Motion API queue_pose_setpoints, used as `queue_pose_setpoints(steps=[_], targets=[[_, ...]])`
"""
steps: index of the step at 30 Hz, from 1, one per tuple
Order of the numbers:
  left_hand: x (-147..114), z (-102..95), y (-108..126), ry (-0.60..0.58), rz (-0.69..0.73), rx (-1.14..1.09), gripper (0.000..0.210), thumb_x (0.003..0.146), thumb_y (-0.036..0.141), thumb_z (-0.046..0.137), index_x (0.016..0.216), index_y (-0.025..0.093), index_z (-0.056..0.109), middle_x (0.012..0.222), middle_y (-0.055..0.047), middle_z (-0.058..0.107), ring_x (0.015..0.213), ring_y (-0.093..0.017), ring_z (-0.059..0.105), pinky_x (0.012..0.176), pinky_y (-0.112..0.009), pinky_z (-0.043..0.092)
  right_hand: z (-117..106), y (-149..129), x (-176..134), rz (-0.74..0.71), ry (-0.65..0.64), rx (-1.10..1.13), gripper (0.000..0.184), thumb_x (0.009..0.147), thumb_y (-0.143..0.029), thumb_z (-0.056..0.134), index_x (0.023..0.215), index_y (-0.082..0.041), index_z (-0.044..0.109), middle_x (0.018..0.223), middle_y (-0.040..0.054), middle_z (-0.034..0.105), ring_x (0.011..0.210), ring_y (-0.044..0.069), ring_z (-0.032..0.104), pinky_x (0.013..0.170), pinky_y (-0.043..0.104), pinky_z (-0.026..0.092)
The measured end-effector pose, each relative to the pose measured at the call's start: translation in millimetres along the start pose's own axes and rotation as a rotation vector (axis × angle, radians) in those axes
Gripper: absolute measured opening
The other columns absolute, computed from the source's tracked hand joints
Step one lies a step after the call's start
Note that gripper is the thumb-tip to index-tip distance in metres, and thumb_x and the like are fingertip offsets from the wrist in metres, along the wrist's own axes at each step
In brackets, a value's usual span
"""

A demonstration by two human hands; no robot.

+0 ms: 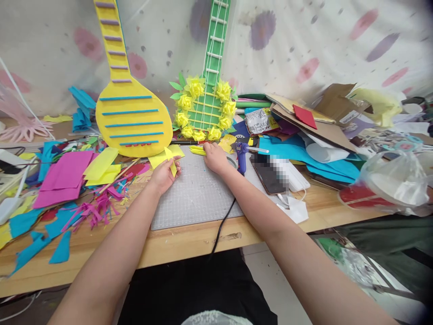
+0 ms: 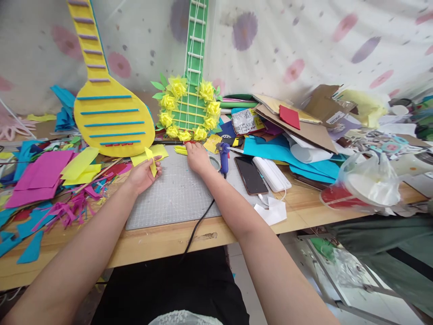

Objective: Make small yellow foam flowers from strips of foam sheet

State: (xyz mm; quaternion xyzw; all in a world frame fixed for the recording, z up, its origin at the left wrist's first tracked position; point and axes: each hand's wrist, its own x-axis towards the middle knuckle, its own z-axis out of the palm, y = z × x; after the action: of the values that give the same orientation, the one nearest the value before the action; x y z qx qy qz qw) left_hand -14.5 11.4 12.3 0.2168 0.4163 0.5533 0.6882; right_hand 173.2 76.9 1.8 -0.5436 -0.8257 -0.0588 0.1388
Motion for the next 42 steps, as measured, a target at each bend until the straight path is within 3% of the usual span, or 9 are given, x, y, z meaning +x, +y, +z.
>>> queue_pose_setpoints(steps=[4, 7, 11, 14, 17, 21, 31, 36, 42], targets=[[1.8, 0.0, -4.7, 0.024, 0.023, 0.006, 0.023, 0.088, 0.012, 0.038, 0.084, 0.008, 0.061, 0.071, -0.005, 0.059, 0.066, -0.010, 0.060, 0.066, -0.023, 0.051, 3.9, 0.4, 4.2, 0.020, 0.004, 0.021, 0.031, 0.085, -0.008, 0.030, 0.106, -0.012, 0.053, 0.099, 0.0164, 0.064, 0.095, 0.025, 0.052, 0.084, 0.036, 0.036], [3.3, -0.7, -5.7, 0.028, 0.038, -0.002, 0.022, 0.087, 0.012, 0.040, 0.085, 0.009, 0.062, 0.069, -0.004, 0.058, 0.063, -0.009, 0.058, 0.066, -0.024, 0.052, -5.1, -0.5, 3.6, 0.077, 0.027, 0.224, 0.024, 0.084, -0.010, 0.038, 0.100, -0.014, 0.054, 0.098, 0.0139, 0.064, 0.093, 0.023, 0.055, 0.084, 0.036, 0.038], [2.8, 2.1, -4.9, 0.052, 0.071, -0.038, 0.022, 0.088, 0.012, 0.040, 0.086, 0.009, 0.062, 0.060, 0.001, 0.051, 0.052, -0.005, 0.050, 0.059, -0.019, 0.050, -19.3, -14.3, 3.2, 0.313, 0.035, 0.915, 0.016, 0.075, -0.014, 0.054, 0.090, -0.019, 0.050, 0.085, 0.0031, 0.063, 0.079, 0.014, 0.058, 0.075, 0.029, 0.045], [2.4, 5.2, -5.9, 0.067, 0.094, -0.069, 0.022, 0.089, 0.013, 0.040, 0.083, 0.010, 0.061, 0.057, 0.002, 0.048, 0.049, -0.004, 0.047, 0.057, -0.018, 0.048, -20.6, -34.2, 2.0, 0.441, -0.195, 1.456, 0.015, 0.071, -0.014, 0.061, 0.078, -0.018, 0.049, 0.070, -0.0020, 0.058, 0.065, 0.008, 0.056, 0.069, 0.025, 0.048], [3.2, 6.6, -9.1, 0.049, 0.128, -0.076, 0.020, 0.089, 0.018, 0.044, 0.078, 0.011, 0.060, 0.058, 0.001, 0.051, 0.050, -0.005, 0.049, 0.058, -0.018, 0.047, -13.7, -53.8, -1.8, 0.481, -0.323, 1.662, 0.021, 0.063, -0.010, 0.068, 0.071, -0.016, 0.050, 0.063, -0.0049, 0.055, 0.059, 0.005, 0.054, 0.064, 0.020, 0.047], [4.1, 7.5, -13.2, 0.061, 0.174, -0.029, 0.022, 0.089, 0.025, 0.047, 0.082, 0.010, 0.063, 0.073, -0.005, 0.064, 0.069, -0.011, 0.060, 0.071, -0.023, 0.049, -4.6, -68.3, -6.9, 0.531, -0.323, 1.706, 0.020, 0.062, -0.010, 0.069, 0.070, -0.015, 0.051, 0.062, -0.0046, 0.057, 0.058, 0.005, 0.056, 0.062, 0.020, 0.048], [4.4, 5.2, -15.4, 0.144, 0.323, 0.027, 0.019, 0.085, 0.027, 0.052, 0.081, 0.013, 0.064, 0.076, -0.004, 0.066, 0.086, -0.013, 0.062, 0.082, -0.024, 0.046, 1.9, -89.4, -12.4, 0.362, -0.031, 1.486, 0.011, 0.067, -0.014, 0.061, 0.070, -0.018, 0.051, 0.067, -0.0058, 0.056, 0.062, 0.006, 0.052, 0.067, 0.021, 0.045], [4.5, 3.0, -18.6, 0.045, 0.313, 0.050, 0.021, 0.085, 0.028, 0.051, 0.089, 0.011, 0.064, 0.088, -0.008, 0.068, 0.094, -0.016, 0.061, 0.088, -0.029, 0.044, 12.6, -92.4, -12.7, 0.298, -0.065, 1.522, 0.011, 0.067, -0.016, 0.060, 0.072, -0.018, 0.051, 0.069, -0.0055, 0.055, 0.063, 0.006, 0.051, 0.067, 0.021, 0.045], [3.6, 3.2, -19.2, -0.079, 0.309, 0.084, 0.017, 0.083, 0.025, 0.054, 0.084, 0.012, 0.064, 0.092, -0.009, 0.068, 0.103, -0.018, 0.059, 0.093, -0.030, 0.042, 14.8, -87.1, -14.2, 0.256, -0.075, 1.422, 0.008, 0.069, -0.017, 0.057, 0.072, -0.018, 0.050, 0.069, -0.0054, 0.056, 0.063, 0.006, 0.051, 0.069, 0.022, 0.044]])
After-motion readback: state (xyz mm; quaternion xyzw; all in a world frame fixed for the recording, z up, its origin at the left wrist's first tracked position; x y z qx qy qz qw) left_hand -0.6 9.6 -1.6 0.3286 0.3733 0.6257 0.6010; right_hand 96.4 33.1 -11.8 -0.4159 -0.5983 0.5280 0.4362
